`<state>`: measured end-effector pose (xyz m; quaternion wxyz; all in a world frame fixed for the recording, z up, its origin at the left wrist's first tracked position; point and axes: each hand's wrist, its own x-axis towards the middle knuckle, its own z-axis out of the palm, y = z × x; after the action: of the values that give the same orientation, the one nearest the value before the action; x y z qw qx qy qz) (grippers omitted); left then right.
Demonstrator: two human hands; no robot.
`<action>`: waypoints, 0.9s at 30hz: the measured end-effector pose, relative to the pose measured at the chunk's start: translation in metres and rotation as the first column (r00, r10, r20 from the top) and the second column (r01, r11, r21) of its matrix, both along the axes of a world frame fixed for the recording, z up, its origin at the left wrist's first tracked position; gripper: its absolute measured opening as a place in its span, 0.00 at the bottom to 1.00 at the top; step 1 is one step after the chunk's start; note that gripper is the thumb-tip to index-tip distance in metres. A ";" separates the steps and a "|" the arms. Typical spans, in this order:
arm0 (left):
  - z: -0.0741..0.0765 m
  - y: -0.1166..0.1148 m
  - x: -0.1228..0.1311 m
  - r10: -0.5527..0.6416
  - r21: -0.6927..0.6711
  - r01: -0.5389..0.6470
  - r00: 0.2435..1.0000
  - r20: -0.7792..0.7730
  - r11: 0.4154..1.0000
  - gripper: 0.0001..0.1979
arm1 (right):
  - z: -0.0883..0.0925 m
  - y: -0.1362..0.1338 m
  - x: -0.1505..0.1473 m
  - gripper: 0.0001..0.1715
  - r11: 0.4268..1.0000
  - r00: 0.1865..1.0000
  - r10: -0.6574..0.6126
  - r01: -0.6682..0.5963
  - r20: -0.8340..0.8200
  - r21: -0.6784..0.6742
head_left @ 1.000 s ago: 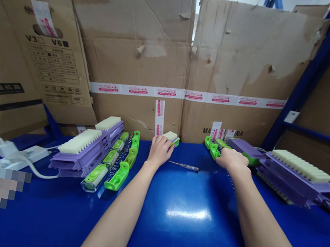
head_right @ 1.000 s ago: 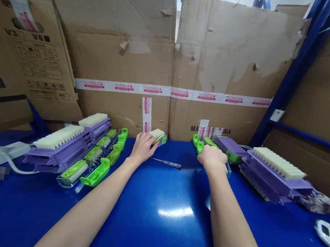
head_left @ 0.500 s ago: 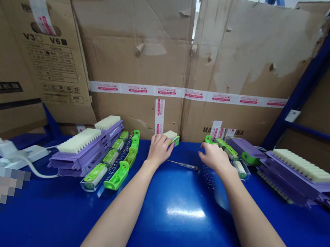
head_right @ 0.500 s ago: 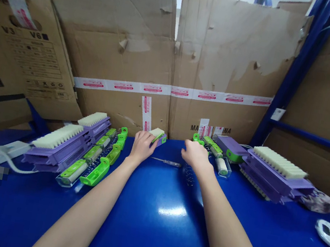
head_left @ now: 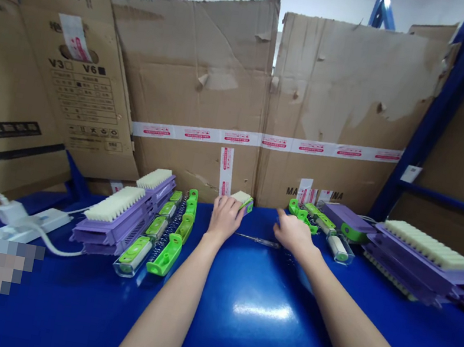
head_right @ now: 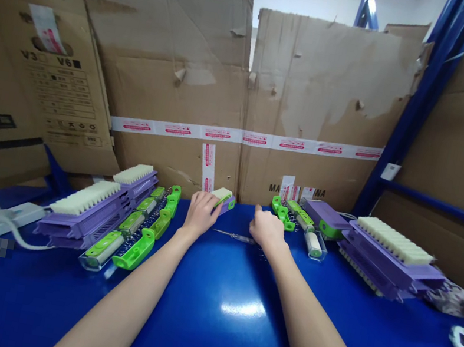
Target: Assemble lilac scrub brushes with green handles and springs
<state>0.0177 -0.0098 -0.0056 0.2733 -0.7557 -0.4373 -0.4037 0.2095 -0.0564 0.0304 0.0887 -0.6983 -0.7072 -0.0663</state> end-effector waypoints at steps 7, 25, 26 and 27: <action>0.002 0.000 0.001 -0.015 -0.047 0.016 1.000 0.010 0.999 0.11 | -0.008 0.011 -0.008 0.28 0.951 0.966 -0.004 0.084 -0.259 0.299; 0.002 -0.002 0.009 -0.086 -0.051 0.075 0.965 -0.246 0.996 0.12 | -0.023 0.024 -0.007 0.30 0.794 0.838 0.186 0.179 -0.512 0.581; 0.002 -0.002 0.009 -0.081 -0.049 0.071 0.964 -0.254 0.996 0.12 | -0.024 0.023 -0.007 0.30 0.810 0.846 0.200 0.141 -0.494 0.569; 0.002 -0.002 0.009 -0.076 -0.048 0.066 0.963 -0.258 0.997 0.12 | -0.026 0.023 -0.008 0.31 0.830 0.853 0.214 0.098 -0.476 0.549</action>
<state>0.0263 -0.0123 -0.0033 0.2988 -0.8223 -0.3782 -0.3025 0.2018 -0.0339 0.0042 0.4763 -0.6105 -0.6283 -0.0750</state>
